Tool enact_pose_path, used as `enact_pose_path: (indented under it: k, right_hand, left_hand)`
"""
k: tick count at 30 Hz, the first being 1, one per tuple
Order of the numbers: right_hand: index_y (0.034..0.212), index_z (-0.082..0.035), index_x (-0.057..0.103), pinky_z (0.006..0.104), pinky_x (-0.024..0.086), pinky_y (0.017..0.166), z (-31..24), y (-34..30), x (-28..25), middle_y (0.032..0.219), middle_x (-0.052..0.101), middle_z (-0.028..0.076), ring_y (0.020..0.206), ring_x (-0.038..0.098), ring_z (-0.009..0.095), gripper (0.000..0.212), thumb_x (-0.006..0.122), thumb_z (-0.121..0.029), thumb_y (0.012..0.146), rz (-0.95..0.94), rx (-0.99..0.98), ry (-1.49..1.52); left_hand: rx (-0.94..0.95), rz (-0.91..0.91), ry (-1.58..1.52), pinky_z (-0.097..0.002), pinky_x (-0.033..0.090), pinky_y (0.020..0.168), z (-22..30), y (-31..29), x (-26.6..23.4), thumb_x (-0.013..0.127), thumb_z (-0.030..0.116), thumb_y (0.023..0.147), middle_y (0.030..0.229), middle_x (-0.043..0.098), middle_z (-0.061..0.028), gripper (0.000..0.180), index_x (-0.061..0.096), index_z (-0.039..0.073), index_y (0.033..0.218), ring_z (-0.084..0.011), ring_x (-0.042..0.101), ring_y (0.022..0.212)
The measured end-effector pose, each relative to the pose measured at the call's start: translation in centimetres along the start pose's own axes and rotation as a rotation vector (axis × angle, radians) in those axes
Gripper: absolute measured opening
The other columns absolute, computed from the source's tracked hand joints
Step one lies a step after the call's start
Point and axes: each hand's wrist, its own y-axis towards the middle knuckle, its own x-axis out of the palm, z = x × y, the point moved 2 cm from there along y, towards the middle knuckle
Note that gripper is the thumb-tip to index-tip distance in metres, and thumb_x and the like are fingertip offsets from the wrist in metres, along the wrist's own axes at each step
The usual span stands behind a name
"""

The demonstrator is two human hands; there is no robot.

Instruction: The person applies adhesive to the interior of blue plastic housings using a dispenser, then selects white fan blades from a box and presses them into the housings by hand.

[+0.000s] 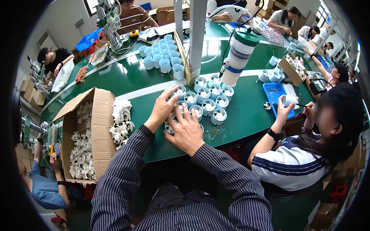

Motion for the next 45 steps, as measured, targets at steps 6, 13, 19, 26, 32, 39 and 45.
enact_pose_path:
  k: [6, 13, 19, 26, 32, 39, 45]
  right_hand:
    - [0.142, -0.023, 0.072, 0.0580, 0.032, 0.127, 3.3, -1.1, -0.9, 0.168, 0.050, 0.014, 0.157, 0.042, 0.038, 0.057, 0.070, -0.054, 0.095, 0.024, 0.017, 0.012]
    - [0.144, -0.021, 0.070, 0.0562, 0.032, 0.127, 8.7, -2.7, -2.6, 0.169, 0.050, 0.013, 0.157, 0.042, 0.037, 0.057, 0.071, -0.051, 0.095, -0.015, 0.007, -0.049]
    - [0.146, -0.019, 0.069, 0.0544, 0.032, 0.128, 12.9, -3.7, -2.8, 0.167, 0.051, 0.014, 0.157, 0.042, 0.036, 0.058, 0.070, -0.049, 0.097, -0.048, 0.001, -0.099]
    - [0.143, -0.010, 0.069, 0.0531, 0.033, 0.127, 12.6, -3.6, -3.7, 0.164, 0.054, 0.020, 0.156, 0.044, 0.038, 0.057, 0.072, -0.045, 0.098, -0.008, -0.012, -0.067]
    - [0.142, -0.005, 0.068, 0.0512, 0.037, 0.125, 7.7, -2.4, -4.4, 0.159, 0.057, 0.023, 0.153, 0.048, 0.039, 0.052, 0.075, -0.035, 0.099, 0.057, -0.013, 0.074]
    - [0.148, -0.003, 0.061, 0.0499, 0.042, 0.123, 4.4, 0.2, 1.7, 0.158, 0.056, 0.027, 0.149, 0.051, 0.044, 0.055, 0.073, -0.030, 0.103, 0.012, -0.027, 0.519]
    - [0.151, -0.002, 0.059, 0.0476, 0.043, 0.124, 7.6, -0.3, 2.7, 0.161, 0.054, 0.027, 0.149, 0.052, 0.043, 0.057, 0.074, -0.029, 0.103, 0.072, 0.123, 0.357]
  left_hand:
    - [0.038, 0.112, -0.006, -0.0409, 0.049, 0.117, -0.8, 0.6, 3.5, 0.071, 0.025, 0.102, 0.155, 0.063, -0.0211, 0.049, 0.068, -0.002, 0.143, -0.0356, 0.063, 0.140]
    - [0.014, 0.237, -0.050, -0.0468, 0.040, 0.124, 1.8, 1.7, 9.6, 0.066, 0.027, 0.102, 0.158, 0.058, -0.0233, 0.051, 0.066, -0.006, 0.141, -0.0419, 0.053, 0.146]
    - [-0.044, 0.294, -0.026, -0.0494, 0.038, 0.126, 3.1, 2.2, 13.5, 0.064, 0.029, 0.102, 0.159, 0.055, -0.0240, 0.053, 0.065, -0.005, 0.142, -0.0434, 0.048, 0.148]
    - [-0.064, 0.273, -0.072, -0.0502, 0.037, 0.126, 2.6, 2.7, 13.9, 0.063, 0.029, 0.102, 0.161, 0.053, -0.0254, 0.052, 0.065, -0.004, 0.142, -0.0449, 0.047, 0.149]
    - [-0.149, 0.146, -0.110, -0.0471, 0.048, 0.116, 4.8, 1.9, 7.0, 0.060, 0.033, 0.105, 0.141, 0.069, -0.0268, 0.049, 0.070, -0.003, 0.137, -0.0436, 0.064, 0.133]
    - [-0.142, 0.173, -0.208, -0.0413, 0.053, 0.109, 7.1, -3.3, -1.8, 0.062, 0.033, 0.107, 0.130, 0.076, -0.0254, 0.050, 0.069, -0.007, 0.137, -0.0379, 0.072, 0.126]
    - [-0.122, 0.028, -0.119, -0.0344, 0.048, 0.115, 8.5, -12.5, -4.6, 0.065, 0.020, 0.107, 0.141, 0.072, -0.0172, 0.046, 0.064, -0.006, 0.145, -0.0238, 0.065, 0.135]
